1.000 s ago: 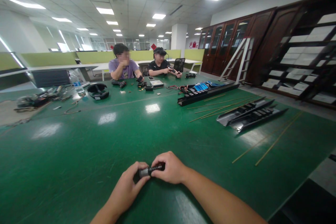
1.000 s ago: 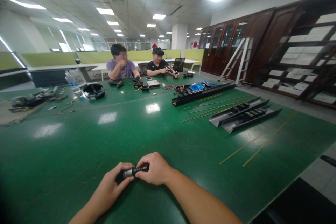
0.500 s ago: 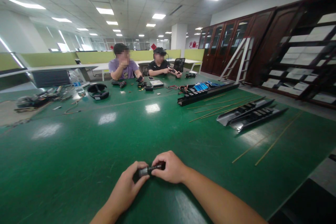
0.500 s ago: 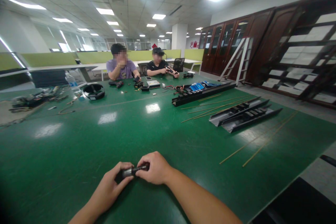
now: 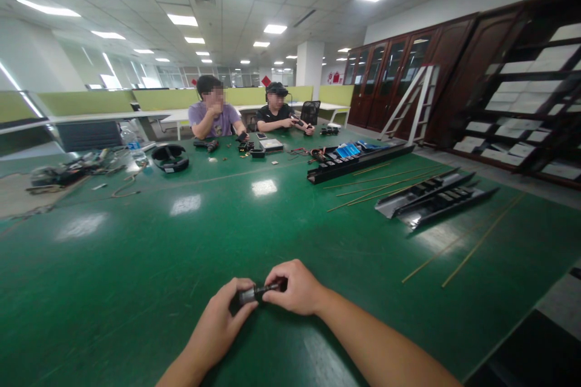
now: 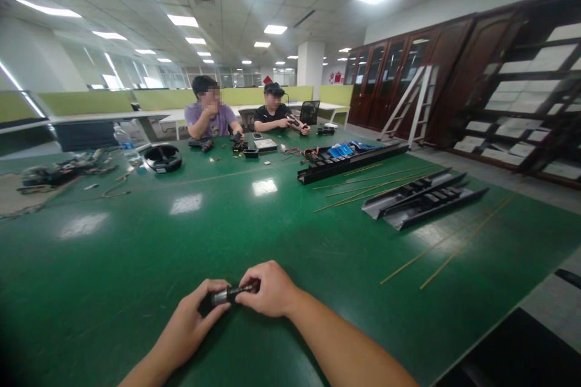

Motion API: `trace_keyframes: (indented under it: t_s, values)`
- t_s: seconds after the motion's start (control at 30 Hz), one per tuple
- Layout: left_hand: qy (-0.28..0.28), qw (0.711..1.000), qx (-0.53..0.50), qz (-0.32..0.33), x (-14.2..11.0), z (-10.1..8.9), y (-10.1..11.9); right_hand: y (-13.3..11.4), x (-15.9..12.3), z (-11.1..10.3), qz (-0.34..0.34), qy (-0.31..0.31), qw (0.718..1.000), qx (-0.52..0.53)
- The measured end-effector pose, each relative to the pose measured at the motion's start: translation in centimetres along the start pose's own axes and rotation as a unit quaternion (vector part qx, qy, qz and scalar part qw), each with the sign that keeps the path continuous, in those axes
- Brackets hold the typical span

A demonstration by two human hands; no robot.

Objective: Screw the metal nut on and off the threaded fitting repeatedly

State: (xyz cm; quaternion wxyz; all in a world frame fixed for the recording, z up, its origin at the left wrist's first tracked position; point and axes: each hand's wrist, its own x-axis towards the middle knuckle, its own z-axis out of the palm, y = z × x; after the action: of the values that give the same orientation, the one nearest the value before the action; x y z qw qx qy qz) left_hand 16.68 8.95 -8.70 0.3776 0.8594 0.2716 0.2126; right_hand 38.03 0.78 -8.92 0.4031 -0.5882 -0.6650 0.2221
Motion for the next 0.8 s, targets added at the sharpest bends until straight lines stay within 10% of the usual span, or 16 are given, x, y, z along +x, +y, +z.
trace_keyframes:
  t_s: [0.8]
  values:
    - [0.011, 1.000, -0.010, -0.015, 0.08, -0.39, 0.61, 0.02, -0.06, -0.73, 0.015, 0.014, 1.000, -0.002]
